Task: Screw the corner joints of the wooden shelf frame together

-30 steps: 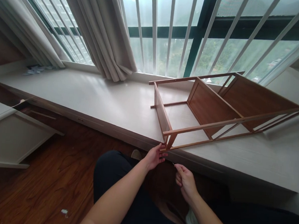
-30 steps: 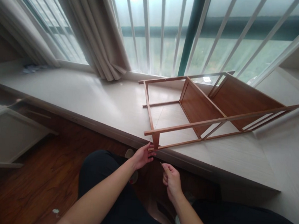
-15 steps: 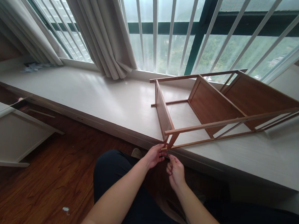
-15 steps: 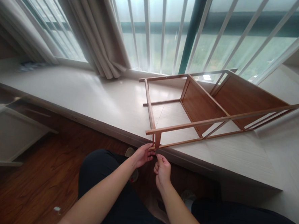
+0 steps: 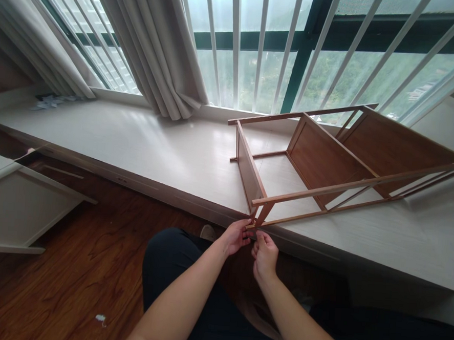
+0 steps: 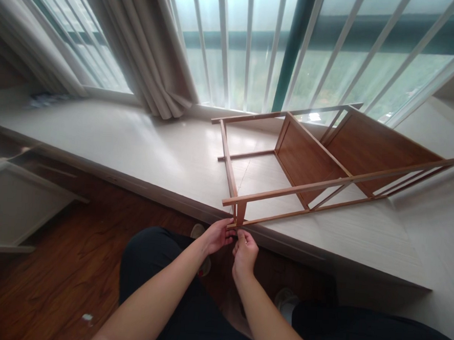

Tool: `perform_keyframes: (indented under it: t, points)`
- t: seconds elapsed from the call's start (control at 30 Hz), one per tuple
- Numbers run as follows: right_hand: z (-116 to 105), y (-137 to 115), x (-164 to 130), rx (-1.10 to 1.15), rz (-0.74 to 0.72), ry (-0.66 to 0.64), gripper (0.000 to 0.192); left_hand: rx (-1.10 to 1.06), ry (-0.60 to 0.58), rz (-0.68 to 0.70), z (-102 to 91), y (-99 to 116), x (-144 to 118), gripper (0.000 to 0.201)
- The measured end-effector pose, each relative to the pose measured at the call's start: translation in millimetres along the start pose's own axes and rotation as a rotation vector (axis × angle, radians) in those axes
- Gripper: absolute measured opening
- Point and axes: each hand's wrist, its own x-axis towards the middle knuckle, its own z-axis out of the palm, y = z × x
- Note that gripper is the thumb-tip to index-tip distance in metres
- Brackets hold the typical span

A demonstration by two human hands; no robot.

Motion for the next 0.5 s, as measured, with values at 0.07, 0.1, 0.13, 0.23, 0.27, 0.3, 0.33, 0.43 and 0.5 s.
perform_keyframes:
  t: [0.07,0.1,0.13,0.23,0.27,0.3,0.33,0.43,0.5]
  points:
    - [3.2,1.6,-1.2,0.006,-0.013,0.011,0.044,-0.001,0.005,-0.001,1.1,0.1,-0.4,0.027]
    - [4.4,2.6,-1.8,0.008,-0.019,0.016,0.043,-0.003,0.008,-0.003,1.8,0.2,-0.6,0.026]
    - [5.4,3.6,-2.3,0.007,-0.026,0.021,0.042,-0.006,0.012,-0.005,2.5,0.3,-0.9,0.026]
    - [6.6,6.4,-3.1,-0.024,-0.039,0.042,0.041,-0.013,0.019,-0.013,4.3,0.4,-1.2,0.025]
    - [6.7,7.0,-3.2,-0.036,-0.043,0.052,0.041,-0.015,0.018,-0.015,4.7,0.3,-1.2,0.025]
    - [6.8,7.4,-3.2,-0.046,-0.048,0.062,0.04,-0.015,0.017,-0.019,4.9,0.1,-1.1,0.026]
    - [7.1,7.5,-3.1,-0.052,-0.056,0.073,0.04,-0.016,0.015,-0.021,5.0,-0.1,-0.9,0.026]
    - [9.1,6.7,-3.0,-0.055,-0.086,0.09,0.04,-0.025,0.009,-0.024,5.0,-0.8,-0.4,0.025]
    - [10.9,6.0,-3.0,-0.054,-0.102,0.091,0.04,-0.03,0.007,-0.023,5.1,-1.4,-0.1,0.025]
